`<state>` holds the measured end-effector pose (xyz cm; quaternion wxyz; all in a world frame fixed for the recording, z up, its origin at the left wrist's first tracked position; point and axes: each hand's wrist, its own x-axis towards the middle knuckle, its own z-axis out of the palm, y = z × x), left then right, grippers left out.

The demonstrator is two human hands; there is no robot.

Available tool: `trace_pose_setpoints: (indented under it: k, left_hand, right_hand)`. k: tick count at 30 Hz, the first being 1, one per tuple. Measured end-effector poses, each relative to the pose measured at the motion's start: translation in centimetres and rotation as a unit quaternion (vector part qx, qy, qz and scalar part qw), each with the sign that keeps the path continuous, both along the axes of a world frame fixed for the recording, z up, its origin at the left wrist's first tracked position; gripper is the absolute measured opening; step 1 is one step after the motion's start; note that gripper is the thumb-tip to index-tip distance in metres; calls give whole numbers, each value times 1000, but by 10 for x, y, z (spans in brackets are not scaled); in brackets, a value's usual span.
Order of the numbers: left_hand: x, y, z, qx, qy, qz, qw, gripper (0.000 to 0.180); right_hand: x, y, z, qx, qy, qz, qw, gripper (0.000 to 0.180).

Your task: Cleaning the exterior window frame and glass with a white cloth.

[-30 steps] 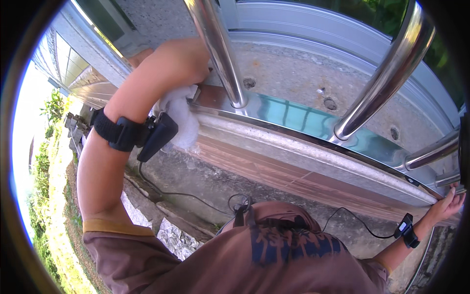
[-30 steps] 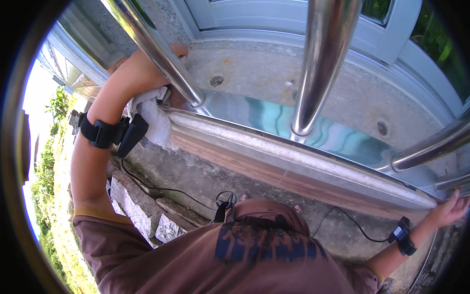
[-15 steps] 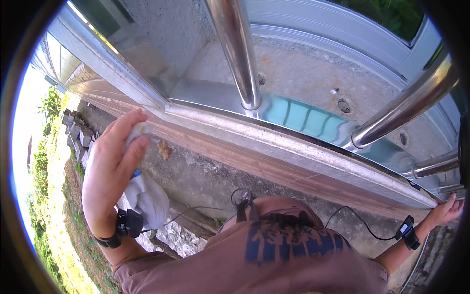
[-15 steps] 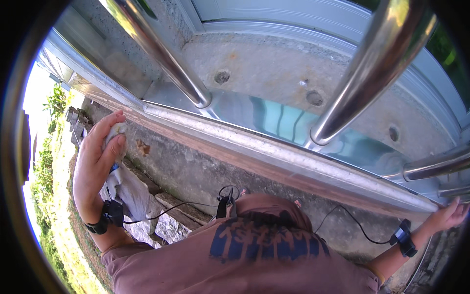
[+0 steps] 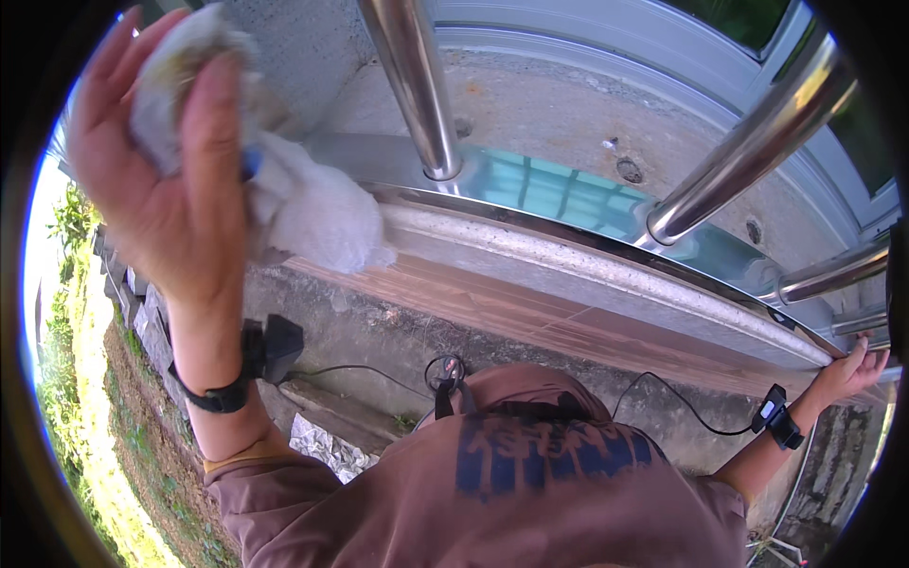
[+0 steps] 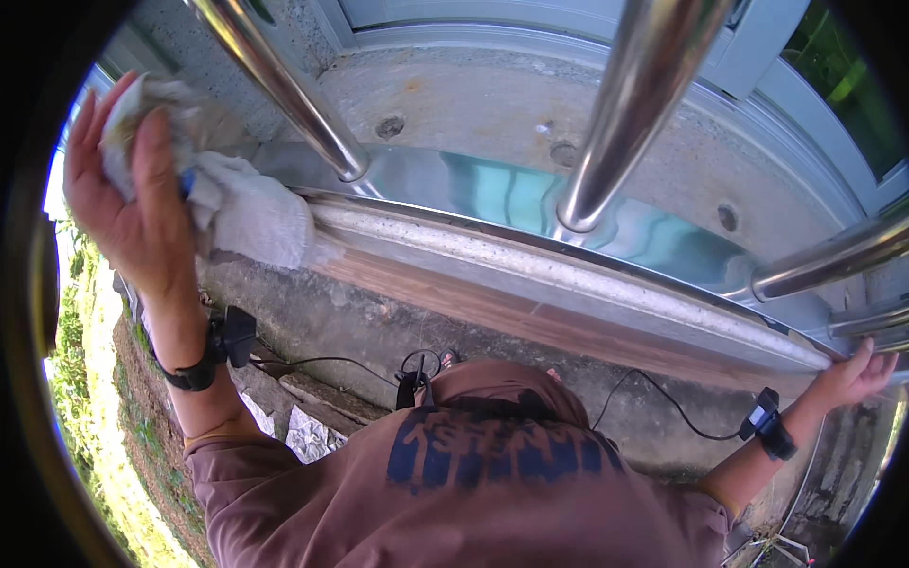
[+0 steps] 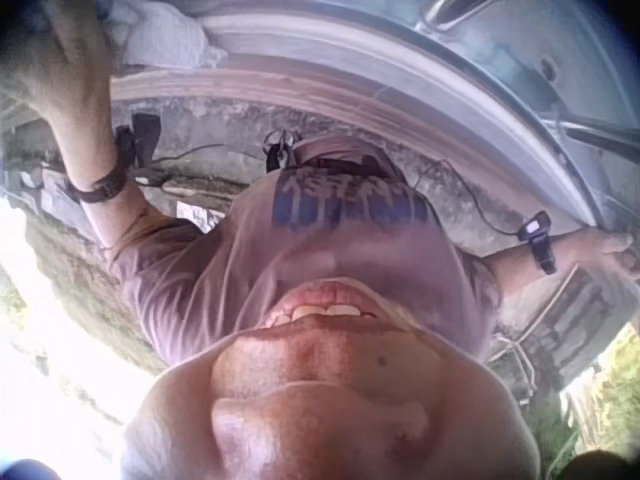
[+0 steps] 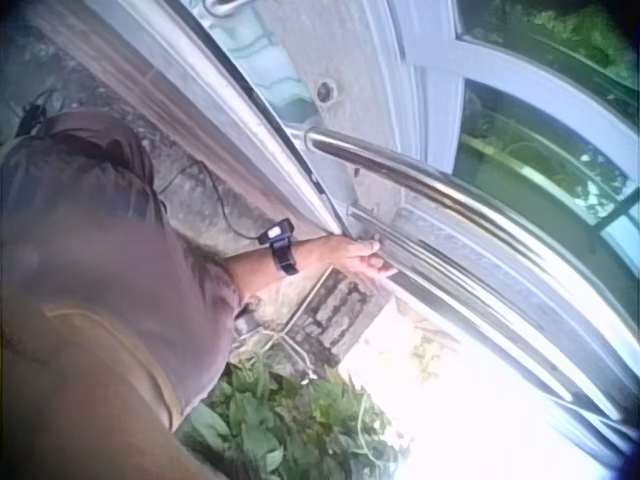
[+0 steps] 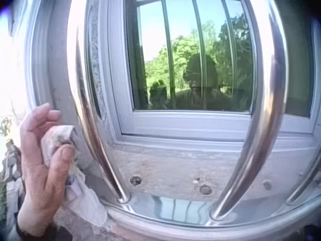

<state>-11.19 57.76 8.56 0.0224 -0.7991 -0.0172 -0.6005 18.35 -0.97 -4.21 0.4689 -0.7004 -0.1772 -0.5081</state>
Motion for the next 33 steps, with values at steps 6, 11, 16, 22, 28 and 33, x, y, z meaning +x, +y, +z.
trace_pose_setpoints:
  k: [6, 11, 16, 22, 28, 33]
  left_hand:
    - [10, -8, -47, 31, 214, 76, 973, 42]
    - [-11, -11, -67, 0, 188, 26, 982, 30]
    - [-25, -6, -70, -111, 72, -87, 987, 26]
    - [3, 0, -65, 29, 223, 116, 967, 22]
    - [17, -20, -98, -128, 27, -75, 989, 21]
    - [16, -36, -114, -140, -80, -158, 974, 17]
  right_hand:
    - [-19, 34, 10, -22, -19, -48, 998, 52]
    - [-32, 50, 13, 21, 2, -12, 1000, 47]
    - [-43, 57, 12, 25, -3, -32, 999, 48]
    - [-43, 78, 17, 36, -28, 6, 999, 47]
    - [-45, 82, 22, 48, -32, -5, 998, 46]
    - [-42, 84, 23, 61, -46, 16, 997, 45]
